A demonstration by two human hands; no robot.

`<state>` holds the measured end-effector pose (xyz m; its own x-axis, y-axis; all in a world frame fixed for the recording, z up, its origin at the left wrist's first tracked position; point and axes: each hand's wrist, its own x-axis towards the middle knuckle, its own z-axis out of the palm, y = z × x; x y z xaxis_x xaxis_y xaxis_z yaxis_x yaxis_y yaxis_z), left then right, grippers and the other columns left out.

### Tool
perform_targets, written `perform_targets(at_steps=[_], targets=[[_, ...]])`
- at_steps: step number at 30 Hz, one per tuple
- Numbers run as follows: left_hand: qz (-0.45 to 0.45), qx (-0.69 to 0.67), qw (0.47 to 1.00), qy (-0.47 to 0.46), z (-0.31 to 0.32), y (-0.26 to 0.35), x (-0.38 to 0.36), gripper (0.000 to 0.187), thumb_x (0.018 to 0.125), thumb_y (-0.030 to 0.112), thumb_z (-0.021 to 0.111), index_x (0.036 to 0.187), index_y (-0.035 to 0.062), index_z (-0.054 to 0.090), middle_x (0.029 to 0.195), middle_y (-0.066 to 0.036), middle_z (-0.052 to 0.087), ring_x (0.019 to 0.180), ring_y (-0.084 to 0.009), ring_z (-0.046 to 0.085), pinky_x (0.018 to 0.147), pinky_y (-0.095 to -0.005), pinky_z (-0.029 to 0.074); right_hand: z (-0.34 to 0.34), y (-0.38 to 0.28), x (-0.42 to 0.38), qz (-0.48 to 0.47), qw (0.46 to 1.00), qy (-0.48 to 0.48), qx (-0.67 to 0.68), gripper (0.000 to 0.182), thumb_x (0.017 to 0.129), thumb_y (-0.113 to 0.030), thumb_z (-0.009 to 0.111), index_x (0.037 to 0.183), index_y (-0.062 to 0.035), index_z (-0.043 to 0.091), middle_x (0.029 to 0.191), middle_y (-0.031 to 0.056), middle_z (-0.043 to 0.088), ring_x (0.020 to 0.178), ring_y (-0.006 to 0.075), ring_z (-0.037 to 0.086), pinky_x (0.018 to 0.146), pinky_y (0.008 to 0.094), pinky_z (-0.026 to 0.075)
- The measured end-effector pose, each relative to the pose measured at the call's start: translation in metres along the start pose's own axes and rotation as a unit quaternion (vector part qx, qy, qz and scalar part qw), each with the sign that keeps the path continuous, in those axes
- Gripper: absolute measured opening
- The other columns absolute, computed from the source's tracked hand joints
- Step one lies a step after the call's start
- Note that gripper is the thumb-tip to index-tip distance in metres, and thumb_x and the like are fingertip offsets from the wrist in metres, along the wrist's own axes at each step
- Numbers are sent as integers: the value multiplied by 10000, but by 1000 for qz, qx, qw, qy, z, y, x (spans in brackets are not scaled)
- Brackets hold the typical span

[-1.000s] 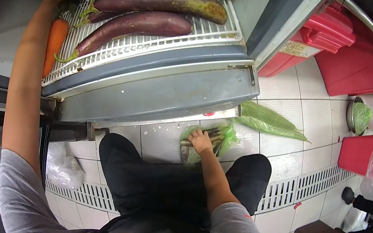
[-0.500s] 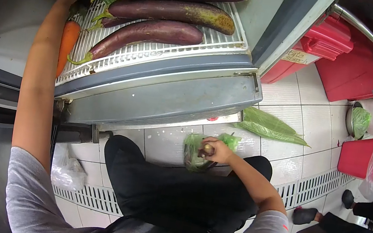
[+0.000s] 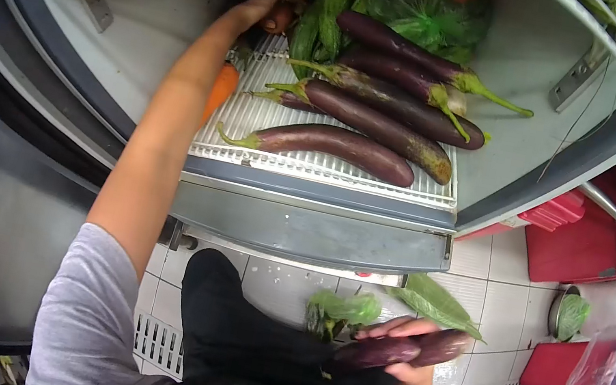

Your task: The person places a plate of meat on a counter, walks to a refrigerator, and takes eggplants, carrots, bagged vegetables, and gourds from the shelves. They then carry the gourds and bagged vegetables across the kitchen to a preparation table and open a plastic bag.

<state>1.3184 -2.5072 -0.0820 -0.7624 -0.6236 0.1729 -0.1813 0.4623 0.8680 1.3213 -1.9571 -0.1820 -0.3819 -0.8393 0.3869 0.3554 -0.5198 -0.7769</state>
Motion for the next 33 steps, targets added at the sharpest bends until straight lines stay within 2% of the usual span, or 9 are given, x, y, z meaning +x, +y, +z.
perform_targets(at_steps=[7, 11, 14, 17, 19, 23, 25, 29, 33], targets=[[-6, 13, 999, -43, -19, -27, 45, 626, 825, 521, 466, 1182, 13, 544, 1195, -116, 545, 1129, -165, 475, 925, -310, 393, 62, -26, 83, -141, 967, 209, -23, 477, 781, -233, 635, 1136, 1, 419, 1005, 198, 564, 867, 321, 611, 792, 503, 520], [-33, 449, 868, 211, 6, 21, 3, 704, 850, 555, 433, 1247, -24, 478, 1215, -254, 507, 1169, -309, 460, 1011, -382, 306, 84, -21, 124, -56, 961, 268, 41, 356, 828, -197, 557, 1110, 5, 474, 1004, 177, 586, 925, 306, 589, 868, 458, 477], [-6, 125, 991, -42, 6, 124, -107, 769, 827, 631, 424, 1246, -11, 497, 1313, -228, 447, 1249, -352, 400, 1015, -411, 328, 87, -11, 159, -25, 976, 208, 54, 362, 858, -263, 546, 1114, -9, 504, 1029, 143, 597, 983, 301, 577, 870, 414, 469], [74, -176, 939, -287, 41, 149, -218, 684, 804, 560, 582, 1113, -48, 535, 961, -122, 590, 947, -193, 537, 841, -316, 435, 107, -8, 195, -5, 976, 192, 99, 337, 846, -290, 584, 1067, -40, 537, 1020, 88, 606, 959, 221, 583, 875, 369, 457], [206, -105, 968, -96, 54, 146, -258, 625, 770, 308, 714, 1220, -16, 426, 964, -99, 579, 855, -140, 570, 745, -278, 472, 127, -6, 215, 6, 974, 194, 121, 257, 838, -245, 617, 1012, -67, 556, 919, 52, 606, 854, 165, 589, 786, 331, 468], [58, -309, 944, -99, 32, 134, -268, 471, 770, 158, 707, 1141, -11, 470, 877, -68, 596, 744, -120, 580, 670, -265, 490, 117, 17, 241, 10, 980, 90, -179, 532, 835, -335, 647, 1184, 14, 450, 1007, 107, 569, 895, 195, 533, 802, 314, 426], [128, -182, 975, 30, 18, 117, -258, 486, 716, 154, 736, 1111, 3, 496, 911, -97, 615, 740, -184, 620, 685, -316, 505, 109, 18, 222, -169, 809, 192, -529, 815, 785, -352, 694, 1340, 64, 266, 1138, 190, 493, 1055, 269, 443, 901, 375, 369], [-12, 215, 950, 228, -11, 128, -213, 466, 702, 238, 687, 1054, 4, 492, 966, -255, 613, 926, -382, 605, 789, -424, 483, 66, -21, 168, -364, 592, 395, -601, 799, 777, -213, 696, 1364, 35, 214, 1327, 196, 306, 1199, 284, 333, 972, 393, 315], [-103, 412, 881, 207, -23, 115, -86, 659, 719, 396, 665, 1238, 49, 455, 1159, -206, 562, 1046, -349, 563, 889, -417, 466, -2, -28, 158, -246, 429, 544, -678, 794, 787, -237, 665, 1349, 68, 194, 1339, 255, 275, 1249, 374, 264, 1034, 453, 228]])
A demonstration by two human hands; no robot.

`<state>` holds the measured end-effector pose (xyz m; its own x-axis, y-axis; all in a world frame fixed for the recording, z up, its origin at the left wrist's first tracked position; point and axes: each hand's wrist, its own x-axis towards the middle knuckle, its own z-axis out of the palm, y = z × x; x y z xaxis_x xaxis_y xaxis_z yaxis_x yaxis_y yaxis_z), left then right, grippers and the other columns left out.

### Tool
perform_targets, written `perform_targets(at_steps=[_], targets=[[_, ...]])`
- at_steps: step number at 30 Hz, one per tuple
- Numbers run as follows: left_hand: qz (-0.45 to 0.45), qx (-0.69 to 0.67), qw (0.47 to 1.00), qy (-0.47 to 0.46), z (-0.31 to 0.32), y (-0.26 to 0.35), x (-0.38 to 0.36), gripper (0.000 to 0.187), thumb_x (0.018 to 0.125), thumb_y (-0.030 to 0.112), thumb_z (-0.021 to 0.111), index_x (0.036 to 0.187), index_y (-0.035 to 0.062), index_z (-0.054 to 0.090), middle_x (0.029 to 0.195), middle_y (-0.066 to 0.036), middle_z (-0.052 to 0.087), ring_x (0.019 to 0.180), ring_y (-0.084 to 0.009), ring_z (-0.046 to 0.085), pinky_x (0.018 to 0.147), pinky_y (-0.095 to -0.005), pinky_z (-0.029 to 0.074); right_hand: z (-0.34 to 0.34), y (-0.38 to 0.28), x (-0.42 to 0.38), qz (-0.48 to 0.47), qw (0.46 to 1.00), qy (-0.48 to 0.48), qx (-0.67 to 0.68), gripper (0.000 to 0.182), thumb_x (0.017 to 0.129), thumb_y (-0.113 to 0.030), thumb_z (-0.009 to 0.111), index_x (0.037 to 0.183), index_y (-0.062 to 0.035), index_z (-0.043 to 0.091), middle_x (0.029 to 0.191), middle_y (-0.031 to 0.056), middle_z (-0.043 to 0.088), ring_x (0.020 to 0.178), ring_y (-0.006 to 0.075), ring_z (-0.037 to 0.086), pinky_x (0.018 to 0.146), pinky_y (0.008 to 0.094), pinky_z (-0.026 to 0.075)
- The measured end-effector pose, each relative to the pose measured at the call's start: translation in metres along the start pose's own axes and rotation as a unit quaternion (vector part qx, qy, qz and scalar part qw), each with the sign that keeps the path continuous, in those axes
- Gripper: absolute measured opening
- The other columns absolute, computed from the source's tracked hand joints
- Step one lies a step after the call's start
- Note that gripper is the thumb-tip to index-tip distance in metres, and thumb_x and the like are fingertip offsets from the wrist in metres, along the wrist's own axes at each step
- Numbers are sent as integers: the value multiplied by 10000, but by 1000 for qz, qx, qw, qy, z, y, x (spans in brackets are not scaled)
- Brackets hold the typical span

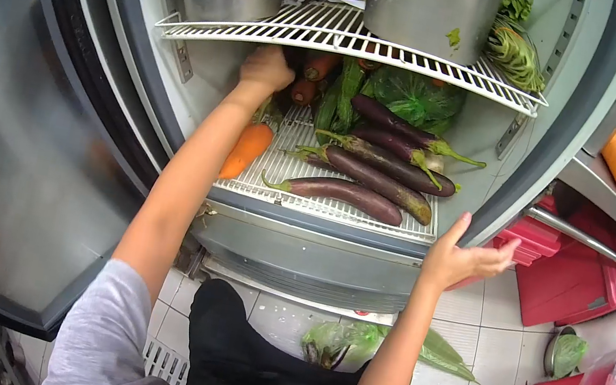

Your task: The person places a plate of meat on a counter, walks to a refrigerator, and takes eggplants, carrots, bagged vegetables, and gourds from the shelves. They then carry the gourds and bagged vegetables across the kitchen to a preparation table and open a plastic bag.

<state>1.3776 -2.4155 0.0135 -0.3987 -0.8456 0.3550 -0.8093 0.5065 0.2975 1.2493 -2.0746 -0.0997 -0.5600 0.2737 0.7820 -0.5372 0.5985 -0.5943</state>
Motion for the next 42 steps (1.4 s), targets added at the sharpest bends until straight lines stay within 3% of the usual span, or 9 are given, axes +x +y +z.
perform_targets(at_steps=[4, 8, 13, 20, 26, 30, 33, 38, 42], targets=[[122, 14, 987, 108, 83, -16, 84, 697, 824, 434, 576, 1392, 140, 298, 1427, -161, 303, 1311, -298, 313, 1063, -423, 277, 13, 18, -27, -4, 985, -126, 116, 859, 822, -234, 617, 1380, 90, 50, 1373, 332, 204, 1296, 439, 195, 1066, 488, 167], [62, 31, 984, -164, 88, -16, 67, 643, 896, 594, 242, 1437, 250, 185, 1488, -140, 151, 1359, -357, 164, 1084, -543, 143, 24, 38, -48, -22, 984, -120, 127, 779, 861, -124, 532, 1387, 79, -5, 1384, 348, 159, 1299, 455, 186, 1069, 486, 158], [311, 10, 950, 4, 77, -25, 59, 832, 759, 355, 621, 1443, 238, 163, 1458, -183, 209, 1349, -319, 213, 1077, -552, 152, 28, 42, -52, -5, 986, -110, 122, 708, 868, -70, 490, 1392, 74, 36, 1393, 326, 169, 1283, 449, 214, 1054, 489, 182], [275, 353, 894, 19, 97, 4, 22, 1013, 650, 289, 722, 1450, 288, 102, 1462, -186, 168, 1324, -339, 215, 1077, -509, 188, 38, 52, -59, -3, 988, -79, 136, 692, 843, -35, 486, 1391, 72, 77, 1400, 295, 195, 1264, 421, 255, 1045, 468, 196], [427, 180, 882, 79, 105, -10, 61, 667, 578, 196, 715, 1216, 175, 520, 1318, -177, 354, 1245, -356, 319, 1004, -440, 323, 39, 54, -60, -3, 988, -78, 136, 692, 834, -42, 488, 1386, 72, 86, 1397, 291, 204, 1252, 421, 268, 1040, 472, 199], [291, 18, 945, -150, 55, 12, 76, 675, 498, 185, 734, 1140, 94, 546, 1120, -169, 546, 1057, -351, 512, 915, -405, 410, 38, 54, -60, 3, 987, -80, 139, 687, 830, -41, 489, 1383, 70, 96, 1383, 294, 221, 1217, 424, 301, 1023, 475, 221], [413, 102, 893, 146, 77, 15, 86, 700, 507, 182, 760, 1165, 90, 539, 1250, -170, 484, 1164, -338, 454, 992, -395, 365, 38, 52, -59, 5, 987, -82, 138, 688, 828, -40, 491, 1382, 70, 98, 1377, 295, 228, 1200, 429, 316, 1015, 476, 231], [280, 377, 883, -2, 73, 50, 40, 1013, 423, 278, 865, 1325, 192, 414, 1379, -136, 328, 1283, -373, 294, 936, -505, 406, 38, 55, -59, -13, 990, -71, 122, 695, 821, -37, 496, 1381, 70, 99, 1374, 298, 233, 1177, 432, 332, 1001, 481, 244], [245, 476, 843, 52, 117, 36, 60, 632, 646, 180, 728, 1218, 218, 464, 1372, -107, 274, 1247, -368, 320, 796, -521, 465, 38, 56, -59, -6, 987, -83, 139, 709, 810, -33, 505, 1380, 71, 97, 1376, 302, 233, 1162, 432, 349, 986, 490, 259]])
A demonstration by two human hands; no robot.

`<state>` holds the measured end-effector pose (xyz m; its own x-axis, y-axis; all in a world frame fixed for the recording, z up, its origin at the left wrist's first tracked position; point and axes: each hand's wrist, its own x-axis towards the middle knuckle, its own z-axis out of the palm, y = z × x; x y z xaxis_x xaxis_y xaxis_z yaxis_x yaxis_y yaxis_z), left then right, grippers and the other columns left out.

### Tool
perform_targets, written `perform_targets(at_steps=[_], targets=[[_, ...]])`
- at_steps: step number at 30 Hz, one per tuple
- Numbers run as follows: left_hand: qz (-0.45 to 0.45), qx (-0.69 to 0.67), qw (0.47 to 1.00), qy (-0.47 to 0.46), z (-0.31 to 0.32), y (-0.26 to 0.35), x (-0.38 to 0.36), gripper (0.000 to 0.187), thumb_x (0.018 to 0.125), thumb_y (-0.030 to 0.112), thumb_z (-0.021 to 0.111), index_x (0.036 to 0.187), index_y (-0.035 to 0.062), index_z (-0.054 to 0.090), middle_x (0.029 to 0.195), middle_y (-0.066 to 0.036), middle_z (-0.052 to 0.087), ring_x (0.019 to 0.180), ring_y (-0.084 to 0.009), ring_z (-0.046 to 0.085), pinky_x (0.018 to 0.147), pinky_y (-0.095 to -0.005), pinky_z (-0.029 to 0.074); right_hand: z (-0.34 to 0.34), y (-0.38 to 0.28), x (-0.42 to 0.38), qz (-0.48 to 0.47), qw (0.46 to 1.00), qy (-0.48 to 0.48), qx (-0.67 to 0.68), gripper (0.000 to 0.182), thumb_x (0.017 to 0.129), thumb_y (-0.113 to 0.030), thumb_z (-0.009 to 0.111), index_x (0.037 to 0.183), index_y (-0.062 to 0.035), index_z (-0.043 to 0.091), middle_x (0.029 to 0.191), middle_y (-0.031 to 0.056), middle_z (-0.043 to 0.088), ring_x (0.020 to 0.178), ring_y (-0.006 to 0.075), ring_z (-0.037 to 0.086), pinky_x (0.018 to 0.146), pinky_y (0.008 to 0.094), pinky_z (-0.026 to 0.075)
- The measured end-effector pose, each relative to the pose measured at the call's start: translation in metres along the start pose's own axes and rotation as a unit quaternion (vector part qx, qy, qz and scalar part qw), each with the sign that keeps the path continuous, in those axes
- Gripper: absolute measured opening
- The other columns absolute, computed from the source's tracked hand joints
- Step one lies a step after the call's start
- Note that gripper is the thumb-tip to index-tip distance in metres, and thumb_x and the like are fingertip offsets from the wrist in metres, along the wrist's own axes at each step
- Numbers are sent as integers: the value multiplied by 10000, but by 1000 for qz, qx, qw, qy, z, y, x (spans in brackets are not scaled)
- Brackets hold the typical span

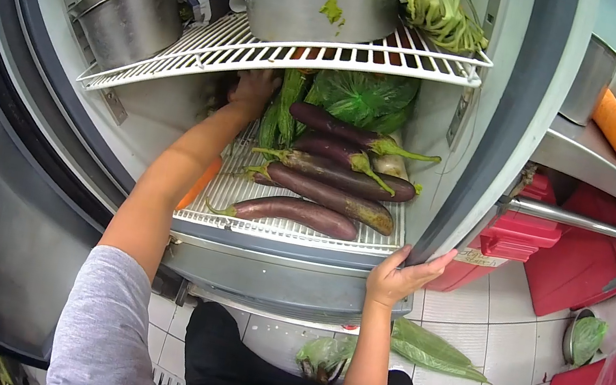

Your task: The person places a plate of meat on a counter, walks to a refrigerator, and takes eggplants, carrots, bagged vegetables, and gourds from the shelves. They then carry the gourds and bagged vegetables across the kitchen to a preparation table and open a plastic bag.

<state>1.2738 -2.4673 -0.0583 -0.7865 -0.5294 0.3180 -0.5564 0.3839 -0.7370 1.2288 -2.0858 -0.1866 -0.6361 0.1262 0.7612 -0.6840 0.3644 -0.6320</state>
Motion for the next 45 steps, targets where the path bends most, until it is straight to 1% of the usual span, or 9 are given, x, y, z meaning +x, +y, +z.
perform_targets(at_steps=[8, 14, 18, 19, 20, 24, 32, 38, 45], targets=[[17, -32, 997, 70, 22, -13, -12, 487, 822, 122, 531, 1262, 308, 435, 1385, -105, 263, 1146, -402, 416, 777, -460, 493, -1, 1, 2, -8, 1000, 8, 6, 718, 800, -35, 519, 1379, 71, 108, 1374, 297, 247, 1158, 438, 354, 982, 487, 267], [-31, -244, 916, 317, 21, -27, 11, 698, 636, 223, 745, 1274, 195, 464, 1315, -150, 414, 1203, -357, 413, 986, -460, 360, -2, 1, 1, 6, 1000, 0, 12, 714, 801, -37, 520, 1379, 85, 119, 1323, 300, 299, 1150, 427, 358, 984, 474, 269], [-84, -273, 958, 29, -39, -54, -19, 724, 575, 331, 761, 1232, 144, 523, 1318, -153, 432, 1223, -325, 399, 1008, -393, 330, -2, 1, 1, 0, 1000, 1, 15, 716, 804, -44, 525, 1380, 87, 122, 1304, 300, 315, 1144, 422, 364, 983, 467, 273], [-93, -290, 950, 64, -49, -60, -30, 712, 572, 285, 764, 1227, 136, 530, 1200, -145, 530, 1097, -299, 511, 915, -385, 412, -2, 1, 1, 2, 1000, 2, 17, 715, 805, -45, 527, 1380, 86, 122, 1306, 301, 314, 1146, 422, 364, 983, 465, 274], [-85, -361, 921, -116, -62, -72, -35, 709, 558, 195, 755, 1227, 127, 529, 1053, -126, 606, 916, -247, 596, 783, -349, 481, -2, 0, 1, 2, 1000, -1, 20, 715, 805, -45, 527, 1380, 86, 122, 1306, 301, 314, 1146, 422, 364, 983, 465, 274], [-117, -510, 848, 78, -60, -81, -89, 717, 508, 104, 723, 1198, 106, 529, 1040, -131, 611, 946, -270, 589, 826, -333, 473, -3, -1, 2, -13, 1000, 5, 14, 704, 815, -50, 522, 1381, 84, 124, 1310, 299, 312, 1151, 425, 361, 985, 465, 273], [-187, -564, 792, 137, -111, -74, -206, 628, 501, 156, 738, 1077, 129, 488, 1273, -201, 410, 1136, -379, 476, 929, -405, 434, -5, 0, 2, -1, 999, -3, 46, 698, 828, -60, 519, 1385, 77, 121, 1335, 303, 292, 1158, 429, 354, 992, 469, 261], [-250, -484, 833, 97, -118, -68, -251, 627, 496, 83, 714, 1084, 106, 496, 1264, -205, 411, 1122, -377, 464, 922, -395, 424, -6, -2, 3, -14, 999, 0, 32, 688, 844, -77, 517, 1384, 78, 119, 1329, 303, 292, 1149, 428, 357, 986, 471, 265], [-129, -153, 980, 13, -64, -56, -267, 808, 674, 397, 619, 1379, 110, 347, 1419, -185, 284, 1257, -410, 291, 1020, -599, 175, -7, -1, 1, 5, 999, -13, 41, 686, 849, -77, 514, 1388, 66, 115, 1313, 303, 303, 1142, 425, 360, 980, 469, 272]])
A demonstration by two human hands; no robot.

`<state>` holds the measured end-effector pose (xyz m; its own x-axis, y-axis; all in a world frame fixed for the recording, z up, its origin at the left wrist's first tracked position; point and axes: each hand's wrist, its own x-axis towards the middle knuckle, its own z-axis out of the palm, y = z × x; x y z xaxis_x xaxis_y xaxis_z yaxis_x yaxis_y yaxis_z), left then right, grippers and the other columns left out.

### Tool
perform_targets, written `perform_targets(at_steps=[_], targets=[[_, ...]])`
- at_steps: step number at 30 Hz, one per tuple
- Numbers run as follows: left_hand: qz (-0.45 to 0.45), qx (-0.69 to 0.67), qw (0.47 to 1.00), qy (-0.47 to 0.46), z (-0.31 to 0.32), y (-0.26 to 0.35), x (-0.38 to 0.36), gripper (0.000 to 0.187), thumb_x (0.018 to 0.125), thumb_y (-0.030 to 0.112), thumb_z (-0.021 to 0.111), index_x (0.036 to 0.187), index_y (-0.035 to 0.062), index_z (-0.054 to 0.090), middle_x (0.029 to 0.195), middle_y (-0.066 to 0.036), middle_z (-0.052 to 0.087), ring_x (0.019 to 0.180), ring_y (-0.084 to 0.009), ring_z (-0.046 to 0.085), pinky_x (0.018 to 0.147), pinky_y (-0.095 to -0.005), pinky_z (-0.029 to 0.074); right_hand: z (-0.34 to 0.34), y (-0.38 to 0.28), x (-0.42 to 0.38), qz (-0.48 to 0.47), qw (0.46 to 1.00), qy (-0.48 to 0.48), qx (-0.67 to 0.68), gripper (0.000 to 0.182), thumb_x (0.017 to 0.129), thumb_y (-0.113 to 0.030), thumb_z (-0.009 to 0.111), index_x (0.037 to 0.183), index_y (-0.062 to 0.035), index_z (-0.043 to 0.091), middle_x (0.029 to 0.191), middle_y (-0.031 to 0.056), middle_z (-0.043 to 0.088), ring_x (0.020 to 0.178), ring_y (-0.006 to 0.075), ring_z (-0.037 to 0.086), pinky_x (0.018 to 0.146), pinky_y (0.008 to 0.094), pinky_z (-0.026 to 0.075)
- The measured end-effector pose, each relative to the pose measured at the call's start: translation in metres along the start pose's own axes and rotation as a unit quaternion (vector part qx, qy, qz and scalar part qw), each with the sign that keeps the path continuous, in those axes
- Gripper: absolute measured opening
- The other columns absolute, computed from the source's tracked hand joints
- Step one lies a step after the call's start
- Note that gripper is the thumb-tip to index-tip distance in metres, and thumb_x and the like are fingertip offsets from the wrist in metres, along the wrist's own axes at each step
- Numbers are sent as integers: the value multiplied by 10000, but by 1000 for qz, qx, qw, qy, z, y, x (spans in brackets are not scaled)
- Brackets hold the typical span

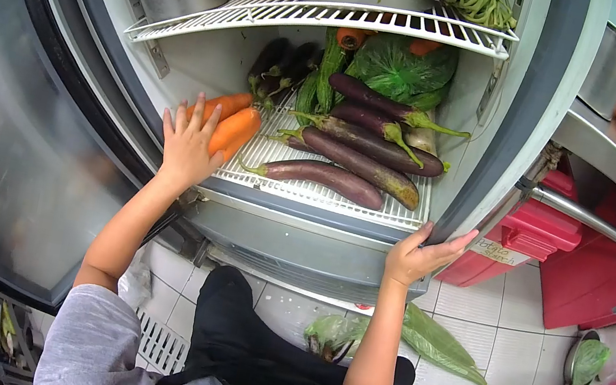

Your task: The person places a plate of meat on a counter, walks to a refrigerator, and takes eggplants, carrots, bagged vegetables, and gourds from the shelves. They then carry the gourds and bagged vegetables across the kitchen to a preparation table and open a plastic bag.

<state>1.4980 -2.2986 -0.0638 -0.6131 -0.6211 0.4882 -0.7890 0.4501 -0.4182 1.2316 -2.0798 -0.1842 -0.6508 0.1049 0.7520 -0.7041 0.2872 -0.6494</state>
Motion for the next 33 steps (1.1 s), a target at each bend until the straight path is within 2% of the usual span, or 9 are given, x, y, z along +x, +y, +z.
perform_targets(at_steps=[15, 21, 23, 25, 27, 28, 29, 31, 33], targets=[[32, -102, 988, 113, 9, 10, -2, 654, 741, 390, 652, 1304, 124, 453, 1363, -231, 328, 1245, -421, 305, 987, -602, 239, 2, 4, 0, -16, 1000, 11, -8, 696, 836, -89, 534, 1382, 73, 135, 1350, 298, 292, 1148, 442, 363, 995, 474, 258], [37, -134, 978, 158, 6, 13, -16, 672, 756, 347, 679, 1329, 116, 414, 1351, -253, 332, 1231, -414, 321, 1015, -502, 252, 3, 9, -1, -11, 1000, 7, 6, 735, 811, -109, 564, 1382, 76, 141, 1261, 317, 351, 1097, 434, 383, 963, 459, 279], [65, -186, 953, 231, -5, 16, -23, 693, 717, 288, 719, 1320, 116, 422, 1330, -244, 363, 1226, -417, 321, 1007, -488, 264, 5, 14, -1, -67, 997, 26, -4, 738, 809, -108, 565, 1381, 80, 139, 1264, 321, 341, 1099, 433, 375, 965, 468, 267], [126, -215, 921, 299, -19, 23, -46, 494, 762, 231, 688, 1205, 96, 517, 1320, -198, 392, 1190, -345, 379, 958, -440, 327, 2, 15, 0, -55, 998, 6, 15, 765, 804, -125, 585, 1381, 80, 128, 1283, 310, 325, 1124, 430, 362, 983, 469, 250], [249, -383, 792, 405, 5, 50, -81, 282, 718, 113, 679, 989, 91, 602, 1159, -130, 528, 1070, -290, 495, 863, -409, 411, -29, 11, 1, -49, 994, -100, -22, 750, 813, -125, 591, 1381, 70, 142, 1282, 277, 338, 1149, 390, 367, 972, 435, 283], [360, -552, 716, 231, 3, 71, -104, 165, 666, 36, 662, 810, 95, 607, 973, -82, 599, 910, -256, 575, 770, -390, 460, -44, 10, -8, -28, 997, -66, 13, 684, 824, -123, 586, 1355, 63, 196, 1233, 240, 378, 1119, 341, 388, 946, 406, 308], [341, -565, 742, 117, -3, 97, -131, 149, 657, 78, 689, 792, 97, 628, 880, -62, 619, 827, -259, 597, 736, -396, 476, -61, 8, -21, -5, 998, -35, 49, 620, 835, -120, 581, 1329, 57, 251, 1184, 203, 418, 1089, 292, 408, 920, 378, 334], [347, -628, 689, -106, 17, 157, -176, 174, 744, 138, 674, 905, 84, 638, 916, -69, 609, 904, -274, 581, 773, -380, 480, -92, 35, -66, 8, 998, 42, 54, 386, 898, -126, 521, 1219, 21, 366, 1133, 147, 438, 997, 181, 443, 820, 284, 386], [333, -662, 629, -235, 76, 215, -228, 138, 802, 107, 613, 934, 70, 627, 939, -78, 606, 912, -271, 575, 787, -360, 477, -116, 56, -123, 200, 973, 19, 117, 194, 923, -142, 490, 1057, -5, 459, 912, 77, 494, 851, 133, 482, 722, 248, 398]])
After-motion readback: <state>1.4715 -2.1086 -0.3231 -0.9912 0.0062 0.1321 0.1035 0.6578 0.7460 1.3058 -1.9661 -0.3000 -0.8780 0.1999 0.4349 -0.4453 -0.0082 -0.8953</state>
